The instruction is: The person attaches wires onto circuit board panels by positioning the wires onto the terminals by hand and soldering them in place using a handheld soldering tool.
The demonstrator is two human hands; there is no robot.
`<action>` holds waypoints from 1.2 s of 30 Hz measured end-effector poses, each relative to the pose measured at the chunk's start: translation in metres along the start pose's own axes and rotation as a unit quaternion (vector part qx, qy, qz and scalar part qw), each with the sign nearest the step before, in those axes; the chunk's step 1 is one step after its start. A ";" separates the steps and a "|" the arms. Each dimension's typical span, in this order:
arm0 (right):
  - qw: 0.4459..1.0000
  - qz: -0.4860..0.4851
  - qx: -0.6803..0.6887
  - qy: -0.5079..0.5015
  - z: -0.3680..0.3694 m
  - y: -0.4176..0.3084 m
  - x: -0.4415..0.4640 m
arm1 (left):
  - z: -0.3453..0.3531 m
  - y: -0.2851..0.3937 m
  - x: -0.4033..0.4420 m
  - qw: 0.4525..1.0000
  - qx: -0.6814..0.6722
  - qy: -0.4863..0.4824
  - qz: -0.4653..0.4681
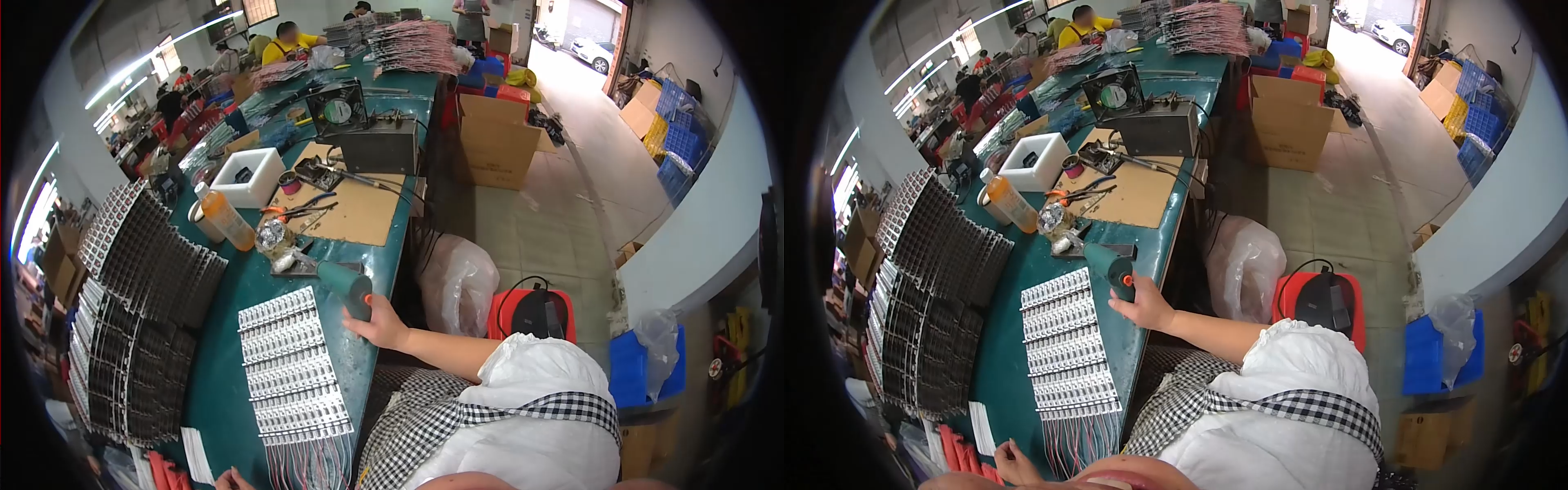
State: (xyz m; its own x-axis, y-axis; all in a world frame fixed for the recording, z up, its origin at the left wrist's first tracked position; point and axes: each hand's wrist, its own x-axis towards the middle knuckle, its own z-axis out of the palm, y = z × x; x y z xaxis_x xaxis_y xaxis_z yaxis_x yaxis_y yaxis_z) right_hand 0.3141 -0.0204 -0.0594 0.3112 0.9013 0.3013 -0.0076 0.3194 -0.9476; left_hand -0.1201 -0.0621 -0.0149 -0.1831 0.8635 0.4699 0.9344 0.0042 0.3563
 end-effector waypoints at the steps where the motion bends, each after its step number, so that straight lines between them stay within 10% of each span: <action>1: 0.999 0.020 0.029 -0.002 0.000 0.000 0.000 | 0.000 0.000 0.001 1.000 -0.010 -0.005 -0.008; 13: 0.987 0.041 0.148 -0.036 0.002 -0.009 -0.001 | 0.030 -0.053 0.000 0.996 -0.069 0.039 0.044; 25: 0.982 -0.018 0.154 -0.106 0.030 0.003 -0.008 | -0.044 -0.077 -0.021 0.959 0.129 -0.102 -0.230; 36: 0.984 -0.012 0.122 -0.127 0.042 -0.001 -0.016 | -0.013 -0.210 0.010 0.965 0.184 -0.036 -0.183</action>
State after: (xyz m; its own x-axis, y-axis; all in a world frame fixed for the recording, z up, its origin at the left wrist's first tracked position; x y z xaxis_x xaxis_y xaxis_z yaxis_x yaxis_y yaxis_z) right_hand 0.2696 -0.0231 -0.0593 0.0668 0.9271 0.3688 -0.2408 0.3737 -0.8958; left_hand -0.3219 -0.0605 -0.0744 -0.5121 0.8032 0.3044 0.8589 0.4832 0.1698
